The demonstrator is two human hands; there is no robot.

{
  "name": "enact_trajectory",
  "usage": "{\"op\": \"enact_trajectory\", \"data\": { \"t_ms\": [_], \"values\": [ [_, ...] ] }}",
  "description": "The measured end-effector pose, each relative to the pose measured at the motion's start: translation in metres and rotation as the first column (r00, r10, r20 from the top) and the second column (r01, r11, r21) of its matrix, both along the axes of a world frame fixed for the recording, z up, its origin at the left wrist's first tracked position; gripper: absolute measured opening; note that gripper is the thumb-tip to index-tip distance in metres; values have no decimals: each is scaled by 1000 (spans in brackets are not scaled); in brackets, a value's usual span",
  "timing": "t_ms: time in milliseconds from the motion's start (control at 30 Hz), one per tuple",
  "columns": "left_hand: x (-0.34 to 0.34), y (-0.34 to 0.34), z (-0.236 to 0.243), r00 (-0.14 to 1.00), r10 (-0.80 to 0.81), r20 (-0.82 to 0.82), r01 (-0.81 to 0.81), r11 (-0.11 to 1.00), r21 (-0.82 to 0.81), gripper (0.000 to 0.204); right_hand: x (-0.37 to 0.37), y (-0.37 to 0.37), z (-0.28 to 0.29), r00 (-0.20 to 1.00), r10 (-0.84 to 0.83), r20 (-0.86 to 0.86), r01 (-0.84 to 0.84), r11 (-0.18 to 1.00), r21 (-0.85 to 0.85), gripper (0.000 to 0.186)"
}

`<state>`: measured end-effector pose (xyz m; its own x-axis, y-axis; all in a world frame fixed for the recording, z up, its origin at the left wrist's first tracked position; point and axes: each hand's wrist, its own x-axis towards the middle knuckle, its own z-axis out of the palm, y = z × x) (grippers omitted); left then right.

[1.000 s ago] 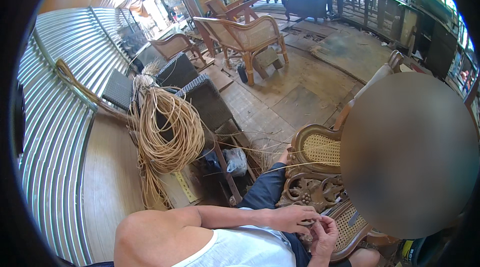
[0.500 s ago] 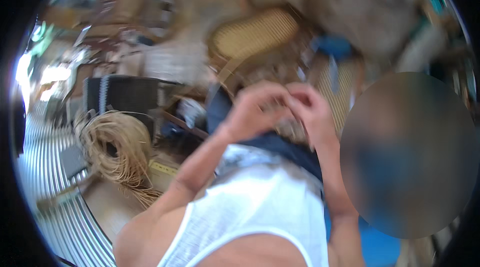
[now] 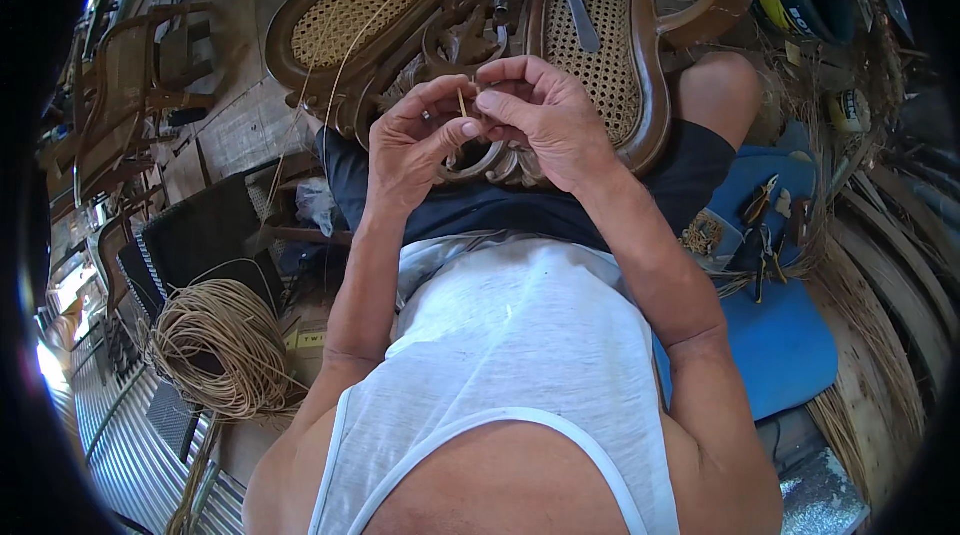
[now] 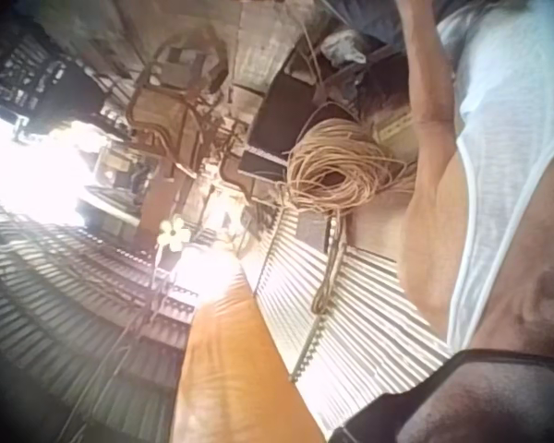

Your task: Repairing a wooden chair by weaving cane material and using glue and small nails.

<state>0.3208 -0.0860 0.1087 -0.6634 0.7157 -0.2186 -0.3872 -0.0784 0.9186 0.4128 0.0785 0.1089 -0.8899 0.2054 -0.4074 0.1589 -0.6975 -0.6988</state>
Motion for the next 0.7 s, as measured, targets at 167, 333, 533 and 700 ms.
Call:
{"op": "enact_trajectory", "data": {
  "t_ms": [167, 333, 533, 700],
  "values": [
    [-5, -6, -2, 993, 63, 98, -59, 997, -44, 46, 44, 30, 12, 991, -107, 78, 81, 954, 288, 24],
    [-12, -5, -6, 992, 66, 107, -59, 996, -61, 45, 161, 97, -5, 850, -439, 289, 105, 680, 725, 19],
    [-15, 2, -11, 997, 20, 74, -15, 997, -70, 44, 357, 137, -107, 506, -527, 683, -611, 341, 715, 21],
    [-16, -6, -6, 999, 6, 35, -3, 994, -106, 42, 441, 103, -188, 391, -524, 757, -784, 241, 572, 25]
  ]
}}
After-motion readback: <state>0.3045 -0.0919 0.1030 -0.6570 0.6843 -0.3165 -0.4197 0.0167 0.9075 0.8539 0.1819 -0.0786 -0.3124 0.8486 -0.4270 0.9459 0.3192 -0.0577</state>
